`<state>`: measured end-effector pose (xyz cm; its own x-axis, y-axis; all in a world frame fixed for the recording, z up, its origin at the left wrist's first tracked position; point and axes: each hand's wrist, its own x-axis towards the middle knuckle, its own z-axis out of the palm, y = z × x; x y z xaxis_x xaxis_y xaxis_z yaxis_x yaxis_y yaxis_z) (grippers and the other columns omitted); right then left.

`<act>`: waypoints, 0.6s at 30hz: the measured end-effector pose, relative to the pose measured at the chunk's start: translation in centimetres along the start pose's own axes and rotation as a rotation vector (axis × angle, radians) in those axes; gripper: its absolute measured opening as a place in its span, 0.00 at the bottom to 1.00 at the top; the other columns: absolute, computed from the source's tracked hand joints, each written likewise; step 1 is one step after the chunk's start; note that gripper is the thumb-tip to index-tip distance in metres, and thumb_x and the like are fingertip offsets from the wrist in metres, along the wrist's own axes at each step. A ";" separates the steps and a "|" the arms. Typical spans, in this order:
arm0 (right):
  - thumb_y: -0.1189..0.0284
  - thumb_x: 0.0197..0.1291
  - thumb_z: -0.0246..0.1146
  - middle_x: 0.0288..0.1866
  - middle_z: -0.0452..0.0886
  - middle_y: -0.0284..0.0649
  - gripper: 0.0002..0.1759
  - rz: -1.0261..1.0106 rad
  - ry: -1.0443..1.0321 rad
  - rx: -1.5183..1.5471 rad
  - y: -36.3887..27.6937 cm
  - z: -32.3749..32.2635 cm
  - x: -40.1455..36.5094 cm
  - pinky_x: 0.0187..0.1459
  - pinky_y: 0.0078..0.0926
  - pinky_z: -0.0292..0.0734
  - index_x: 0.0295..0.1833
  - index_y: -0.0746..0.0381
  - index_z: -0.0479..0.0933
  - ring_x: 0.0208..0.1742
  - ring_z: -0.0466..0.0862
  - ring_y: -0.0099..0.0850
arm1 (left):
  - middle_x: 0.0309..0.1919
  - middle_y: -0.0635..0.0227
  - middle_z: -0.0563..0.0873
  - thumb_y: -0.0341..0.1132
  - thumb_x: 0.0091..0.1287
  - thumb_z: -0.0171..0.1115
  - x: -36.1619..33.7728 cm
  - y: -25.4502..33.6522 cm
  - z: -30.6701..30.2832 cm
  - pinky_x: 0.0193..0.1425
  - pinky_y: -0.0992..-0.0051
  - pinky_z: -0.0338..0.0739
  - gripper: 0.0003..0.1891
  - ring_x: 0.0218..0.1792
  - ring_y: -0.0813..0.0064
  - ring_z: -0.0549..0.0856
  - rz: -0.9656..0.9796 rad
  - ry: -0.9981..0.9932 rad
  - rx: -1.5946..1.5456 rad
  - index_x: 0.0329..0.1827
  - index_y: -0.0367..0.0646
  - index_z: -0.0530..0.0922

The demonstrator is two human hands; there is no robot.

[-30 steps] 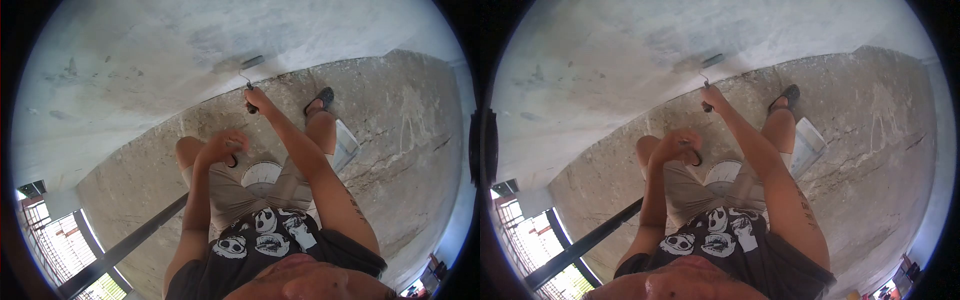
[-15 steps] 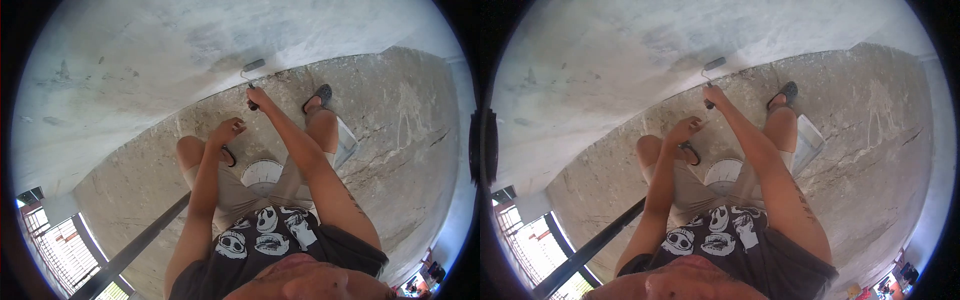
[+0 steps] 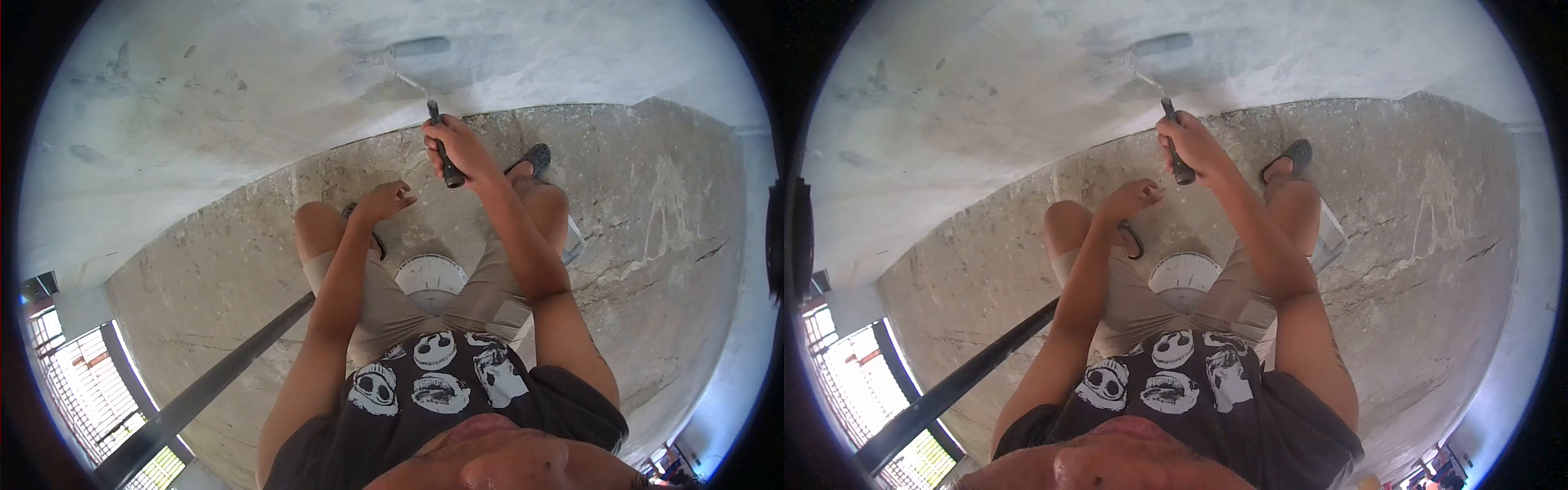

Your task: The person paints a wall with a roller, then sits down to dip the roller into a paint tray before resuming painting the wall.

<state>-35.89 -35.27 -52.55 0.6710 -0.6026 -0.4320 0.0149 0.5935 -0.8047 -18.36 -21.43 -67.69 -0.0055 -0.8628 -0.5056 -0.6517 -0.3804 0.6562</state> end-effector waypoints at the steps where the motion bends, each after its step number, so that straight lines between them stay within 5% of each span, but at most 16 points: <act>1: 0.68 0.70 0.57 0.29 0.70 0.30 0.09 -0.045 -0.030 -0.004 -0.6 0.4 -0.8 0.18 0.22 0.72 0.47 0.62 0.68 0.19 0.73 0.20 | 0.46 0.52 0.87 0.53 0.66 0.67 -0.1 -0.1 0.2 0.53 0.61 0.79 0.29 0.48 0.55 0.87 0.022 -0.025 0.015 0.59 0.39 0.79; 8: 0.67 0.75 0.53 0.30 0.71 0.32 0.09 -0.254 -0.094 -0.119 -3.0 1.4 -2.6 0.19 0.23 0.72 0.52 0.61 0.69 0.18 0.73 0.21 | 0.45 0.51 0.87 0.53 0.65 0.67 -0.7 -0.7 0.1 0.53 0.62 0.79 0.28 0.47 0.55 0.87 -0.033 0.004 0.033 0.58 0.38 0.79; 12: 0.62 0.76 0.54 0.31 0.73 0.33 0.13 -0.267 0.007 -0.246 1.5 -0.3 1.9 0.22 0.24 0.72 0.52 0.61 0.70 0.20 0.74 0.20 | 0.45 0.50 0.88 0.54 0.65 0.66 -0.1 -2.4 0.9 0.52 0.61 0.80 0.28 0.47 0.54 0.87 0.005 0.008 0.031 0.57 0.38 0.80; 14: 0.55 0.76 0.52 0.32 0.78 0.43 0.19 -0.462 0.358 -0.686 6.4 -2.4 6.5 0.29 0.35 0.76 0.52 0.62 0.70 0.24 0.81 0.35 | 0.45 0.49 0.88 0.54 0.65 0.66 0.0 -2.3 0.8 0.52 0.61 0.80 0.28 0.47 0.53 0.87 0.031 0.021 0.026 0.57 0.39 0.80; 15: 0.55 0.76 0.52 0.32 0.78 0.43 0.19 -0.470 0.354 -0.697 8.0 -2.3 7.0 0.29 0.35 0.76 0.52 0.62 0.70 0.24 0.81 0.35 | 0.45 0.49 0.88 0.54 0.65 0.66 -0.2 -2.2 0.7 0.52 0.61 0.80 0.28 0.47 0.53 0.87 0.022 0.022 0.033 0.57 0.39 0.80; 17: 0.54 0.75 0.51 0.39 0.81 0.63 0.24 -0.559 0.513 -0.745 11.0 -1.3 7.2 0.45 0.54 0.75 0.50 0.68 0.69 0.47 0.80 0.65 | 0.45 0.49 0.88 0.55 0.65 0.67 -0.5 -2.0 0.5 0.53 0.60 0.80 0.29 0.47 0.52 0.87 0.017 0.031 0.038 0.57 0.39 0.80; 18: 0.54 0.75 0.51 0.39 0.81 0.63 0.24 -0.568 0.508 -0.751 12.8 -1.6 7.8 0.45 0.54 0.75 0.50 0.68 0.69 0.47 0.80 0.65 | 0.46 0.49 0.88 0.56 0.64 0.67 -0.6 -2.0 0.5 0.54 0.60 0.80 0.30 0.48 0.52 0.87 0.014 0.034 0.023 0.57 0.38 0.80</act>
<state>-31.65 -33.19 -66.83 0.3191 -0.9418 0.1055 -0.3489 -0.2202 -0.9109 -17.42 -20.01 -68.96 0.0107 -0.8787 -0.4772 -0.6693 -0.3609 0.6495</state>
